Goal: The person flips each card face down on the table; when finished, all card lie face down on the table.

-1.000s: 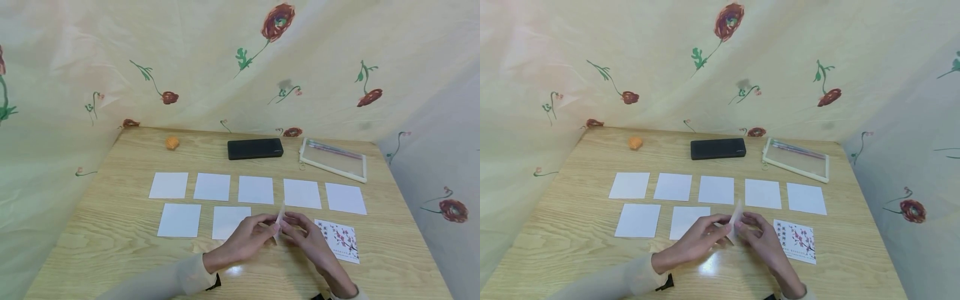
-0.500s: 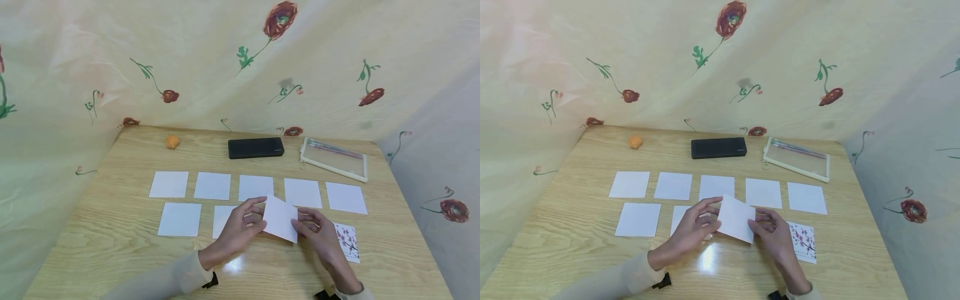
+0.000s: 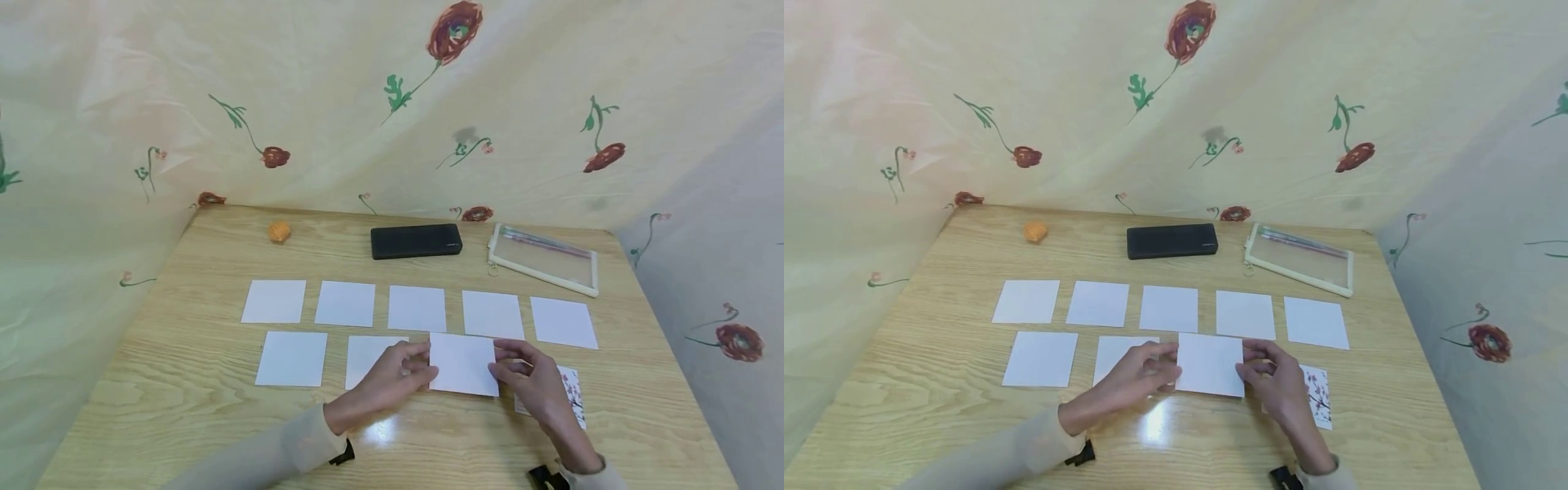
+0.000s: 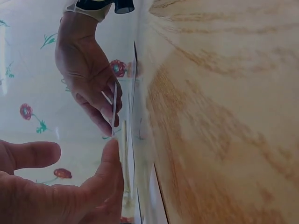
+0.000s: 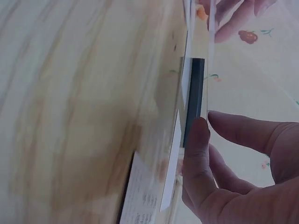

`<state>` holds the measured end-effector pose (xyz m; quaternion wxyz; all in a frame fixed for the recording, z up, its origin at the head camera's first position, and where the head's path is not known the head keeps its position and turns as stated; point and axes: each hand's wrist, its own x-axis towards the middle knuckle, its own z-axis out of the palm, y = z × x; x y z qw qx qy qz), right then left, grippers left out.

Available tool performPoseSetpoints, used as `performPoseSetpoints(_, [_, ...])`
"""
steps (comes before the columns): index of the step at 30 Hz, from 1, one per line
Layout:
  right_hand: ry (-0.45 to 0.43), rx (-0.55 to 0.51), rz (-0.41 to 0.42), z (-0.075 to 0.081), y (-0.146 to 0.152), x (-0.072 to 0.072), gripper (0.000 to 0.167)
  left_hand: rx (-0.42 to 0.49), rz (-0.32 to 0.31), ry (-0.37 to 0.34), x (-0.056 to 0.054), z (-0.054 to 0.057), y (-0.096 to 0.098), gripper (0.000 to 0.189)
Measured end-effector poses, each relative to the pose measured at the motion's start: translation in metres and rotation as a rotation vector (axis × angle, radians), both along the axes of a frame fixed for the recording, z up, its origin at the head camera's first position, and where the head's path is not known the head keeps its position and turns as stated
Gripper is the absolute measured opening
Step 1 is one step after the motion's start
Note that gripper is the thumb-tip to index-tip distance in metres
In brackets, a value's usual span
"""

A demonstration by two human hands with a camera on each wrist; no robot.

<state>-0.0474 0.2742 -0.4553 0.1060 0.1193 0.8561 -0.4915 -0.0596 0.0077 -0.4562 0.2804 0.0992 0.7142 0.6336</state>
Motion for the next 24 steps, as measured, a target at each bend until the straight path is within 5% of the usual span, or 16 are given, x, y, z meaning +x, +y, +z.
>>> performPoseSetpoints(8, [-0.054,0.094,0.02,-0.005,0.002,-0.002,0.051,-0.069,-0.046,-0.012,0.0,-0.004,0.001,0.064])
performPoseSetpoints(24, [-0.071,0.078,0.017,-0.007,-0.001,-0.003,0.049,-0.173,-0.117,0.012,0.007,0.007,-0.002,0.07])
